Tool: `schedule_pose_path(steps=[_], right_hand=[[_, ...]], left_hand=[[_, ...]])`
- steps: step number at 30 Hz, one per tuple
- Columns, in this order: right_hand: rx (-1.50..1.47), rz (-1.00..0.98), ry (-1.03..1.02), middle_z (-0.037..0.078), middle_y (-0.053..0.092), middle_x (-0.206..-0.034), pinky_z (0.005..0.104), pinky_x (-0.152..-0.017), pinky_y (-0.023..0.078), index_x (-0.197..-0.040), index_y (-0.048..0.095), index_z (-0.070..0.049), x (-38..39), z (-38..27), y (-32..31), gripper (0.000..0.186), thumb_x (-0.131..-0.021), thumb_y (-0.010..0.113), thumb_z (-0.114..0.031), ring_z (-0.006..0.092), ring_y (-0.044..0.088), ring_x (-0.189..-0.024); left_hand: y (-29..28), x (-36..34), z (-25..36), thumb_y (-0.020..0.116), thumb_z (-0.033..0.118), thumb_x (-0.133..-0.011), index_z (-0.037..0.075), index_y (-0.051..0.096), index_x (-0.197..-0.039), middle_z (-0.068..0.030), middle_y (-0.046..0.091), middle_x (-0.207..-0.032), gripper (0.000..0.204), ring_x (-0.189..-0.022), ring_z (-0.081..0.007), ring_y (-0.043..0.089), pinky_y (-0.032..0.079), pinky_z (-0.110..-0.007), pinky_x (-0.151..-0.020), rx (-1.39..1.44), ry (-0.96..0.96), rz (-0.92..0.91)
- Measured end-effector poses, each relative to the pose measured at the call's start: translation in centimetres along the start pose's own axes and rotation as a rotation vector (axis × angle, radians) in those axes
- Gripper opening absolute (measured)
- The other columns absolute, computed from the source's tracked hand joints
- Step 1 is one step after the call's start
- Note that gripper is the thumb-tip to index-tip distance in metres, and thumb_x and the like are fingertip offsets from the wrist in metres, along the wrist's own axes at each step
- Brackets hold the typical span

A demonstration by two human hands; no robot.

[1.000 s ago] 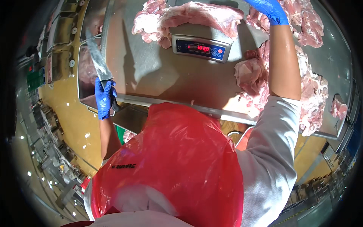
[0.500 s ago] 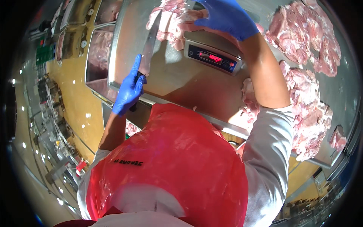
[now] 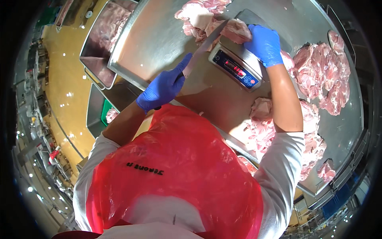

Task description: The person uses a knife to cut and trim large pieces of raw meat on a stainless steel table. They weigh the meat on a digital scale, trim excess fat, and place the processed pieces into a green tray.

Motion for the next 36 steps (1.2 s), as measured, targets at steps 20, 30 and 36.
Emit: schedule_pose_path(steps=[20,30,36], right_hand=[[-0.151,0.09,-0.034,0.02,0.066,-0.1,0.0475,-0.081,0.052,-0.113,0.06,-0.006,-0.2,-2.0,1.2,0.041,-0.077,0.066,-0.024,0.0376,0.065,-0.092],[-0.23,0.086,0.127,0.02,0.067,-0.099,0.0473,-0.081,0.052,-0.113,0.064,-0.009,-0.9,0.2,1.3,0.044,-0.073,0.068,-0.025,0.0399,0.065,-0.091],[-0.269,0.121,0.051,0.019,0.068,-0.1,0.0454,-0.081,0.053,-0.109,0.067,-0.01,-1.0,-1.7,1.0,0.04,-0.073,0.069,-0.026,0.0384,0.065,-0.091]], left_hand=[[1.5,-9.5,0.9,0.048,0.009,-0.091,0.01,0.02,-0.153,-0.025,0.061,-0.076,0.068,-0.062,-0.0402,0.059,0.046,-0.049,-0.062,-0.05,0.308,0.144],[2.7,-8.7,0.6,0.048,0.013,-0.094,0.014,0.017,-0.154,-0.0238,0.064,-0.077,0.068,-0.066,-0.0367,0.064,0.05,-0.046,-0.065,0.057,0.092,0.003],[2.9,-7.6,-0.2,0.049,0.014,-0.095,0.016,0.013,-0.155,-0.0222,0.062,-0.074,0.07,-0.063,-0.0366,0.062,0.05,-0.044,-0.062,0.04,0.068,0.022]])
Point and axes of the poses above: each hand's wrist, its own x-axis away from the middle knuckle, its own y-axis out of the palm, z = x × y, the point moved 10 cm from there along -x, towards the middle knuckle
